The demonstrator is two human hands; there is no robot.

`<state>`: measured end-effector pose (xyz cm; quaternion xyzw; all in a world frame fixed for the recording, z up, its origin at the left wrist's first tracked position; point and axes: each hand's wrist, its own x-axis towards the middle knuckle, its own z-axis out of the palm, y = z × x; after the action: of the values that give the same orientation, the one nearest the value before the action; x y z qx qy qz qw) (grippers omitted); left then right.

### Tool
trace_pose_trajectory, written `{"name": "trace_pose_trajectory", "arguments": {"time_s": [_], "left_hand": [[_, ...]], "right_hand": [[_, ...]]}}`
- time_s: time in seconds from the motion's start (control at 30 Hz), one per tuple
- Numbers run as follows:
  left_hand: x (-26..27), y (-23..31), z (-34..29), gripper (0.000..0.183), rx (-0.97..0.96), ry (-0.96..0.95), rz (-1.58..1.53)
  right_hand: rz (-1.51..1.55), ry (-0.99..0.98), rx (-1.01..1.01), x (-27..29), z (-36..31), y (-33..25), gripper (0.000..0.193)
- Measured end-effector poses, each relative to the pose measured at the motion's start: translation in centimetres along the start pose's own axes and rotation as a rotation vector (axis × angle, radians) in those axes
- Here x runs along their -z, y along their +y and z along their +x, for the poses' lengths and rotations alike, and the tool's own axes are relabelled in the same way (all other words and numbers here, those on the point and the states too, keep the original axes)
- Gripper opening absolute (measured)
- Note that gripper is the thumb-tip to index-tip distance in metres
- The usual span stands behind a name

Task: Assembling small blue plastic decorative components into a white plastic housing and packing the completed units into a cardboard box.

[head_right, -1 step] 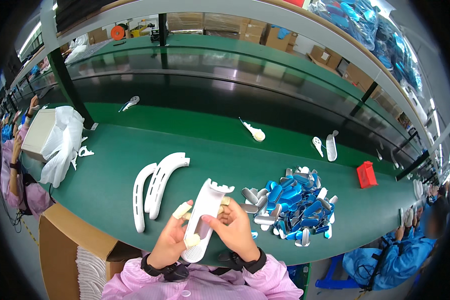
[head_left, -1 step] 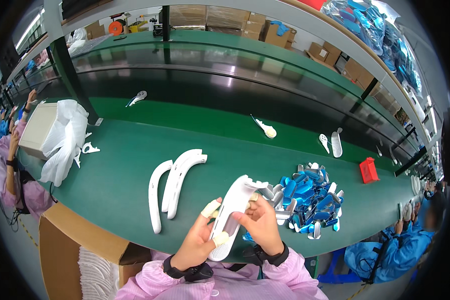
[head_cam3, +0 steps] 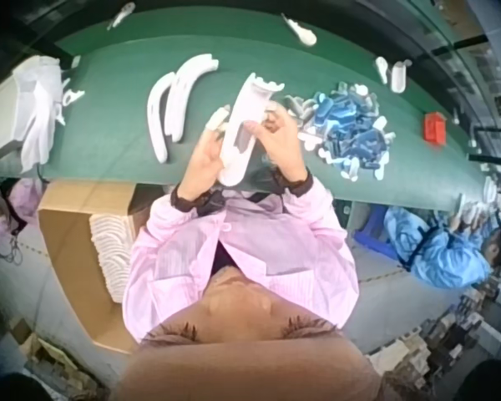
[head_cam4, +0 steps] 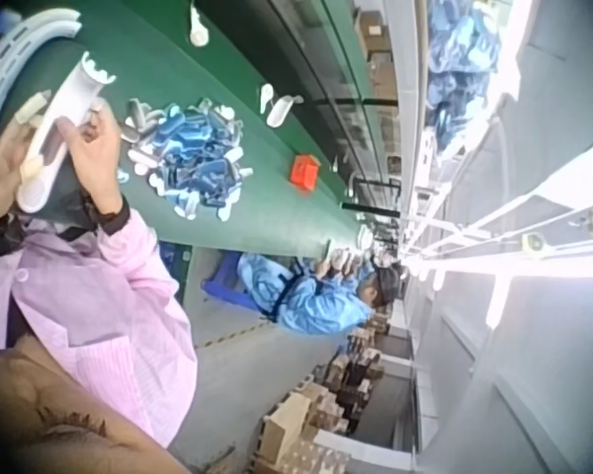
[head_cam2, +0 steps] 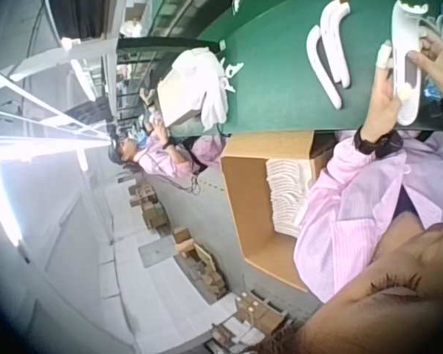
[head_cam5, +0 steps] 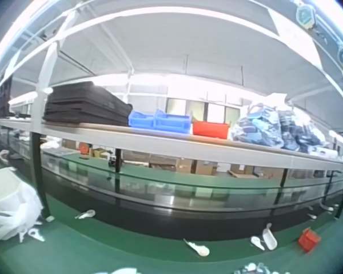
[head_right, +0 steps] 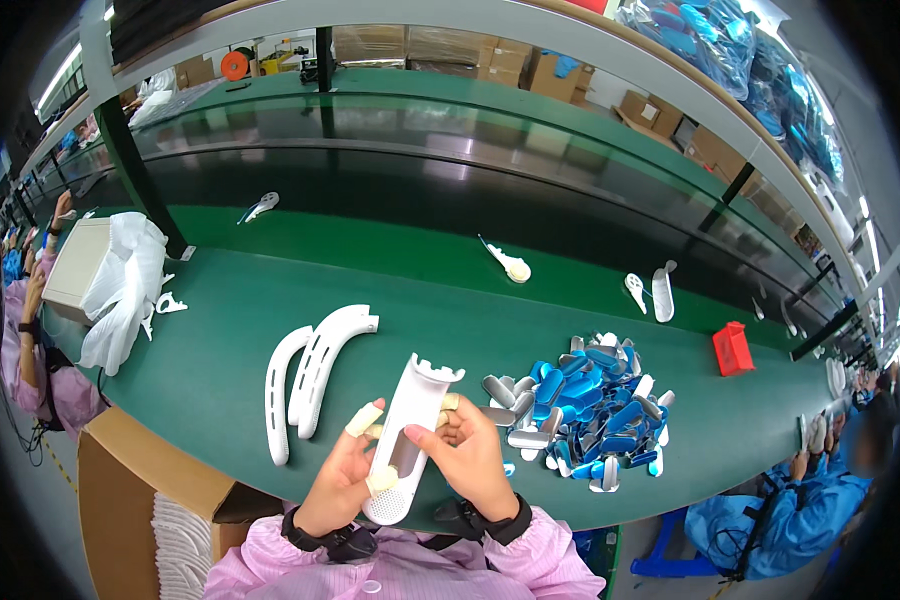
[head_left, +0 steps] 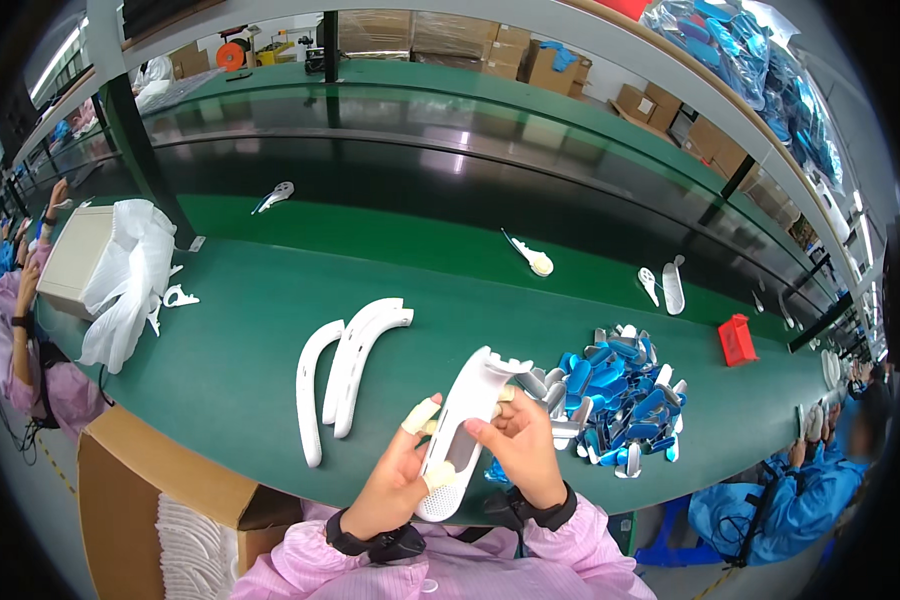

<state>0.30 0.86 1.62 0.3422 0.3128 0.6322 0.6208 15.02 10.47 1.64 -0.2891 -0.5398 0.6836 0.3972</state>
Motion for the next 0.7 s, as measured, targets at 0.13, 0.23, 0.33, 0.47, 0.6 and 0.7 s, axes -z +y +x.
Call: {"name": "trace_pose_trajectory", "arguments": {"time_s": [0.13,0.23,0.33,0.47,0.6,0.7], "left_hand": [[0.9,-0.6,0.5,0.078,0.009,-0.016,-0.209],[0.9,0.6,0.6,0.077,-0.034,0.049,-0.258],[1.0,0.1,1.1,0.077,-0.083,0.098,-0.232],[2.6,-0.9,1.2,0.073,-0.207,0.222,0.22],[4.5,1.2,0.9,0.05,-0.308,0.487,0.944],[4.9,1.3,0.5,0.046,-0.278,0.52,0.813]], "right_hand": [[0.005,-0.024,-0.067,-0.3,0.5,-0.9,0.032],[-0.159,-0.194,-0.256,1.1,-0.9,-0.3,0.048],[-0.102,-0.416,-0.483,-0.3,-2.6,-1.5,0.049],[0.122,-0.227,-0.459,0.7,0.2,0.1,0.049],[0.097,-0.077,-0.384,6.3,7.1,2.2,0.036],[-0.271,0.199,-0.03,8.5,9.7,2.8,0.043]]}}
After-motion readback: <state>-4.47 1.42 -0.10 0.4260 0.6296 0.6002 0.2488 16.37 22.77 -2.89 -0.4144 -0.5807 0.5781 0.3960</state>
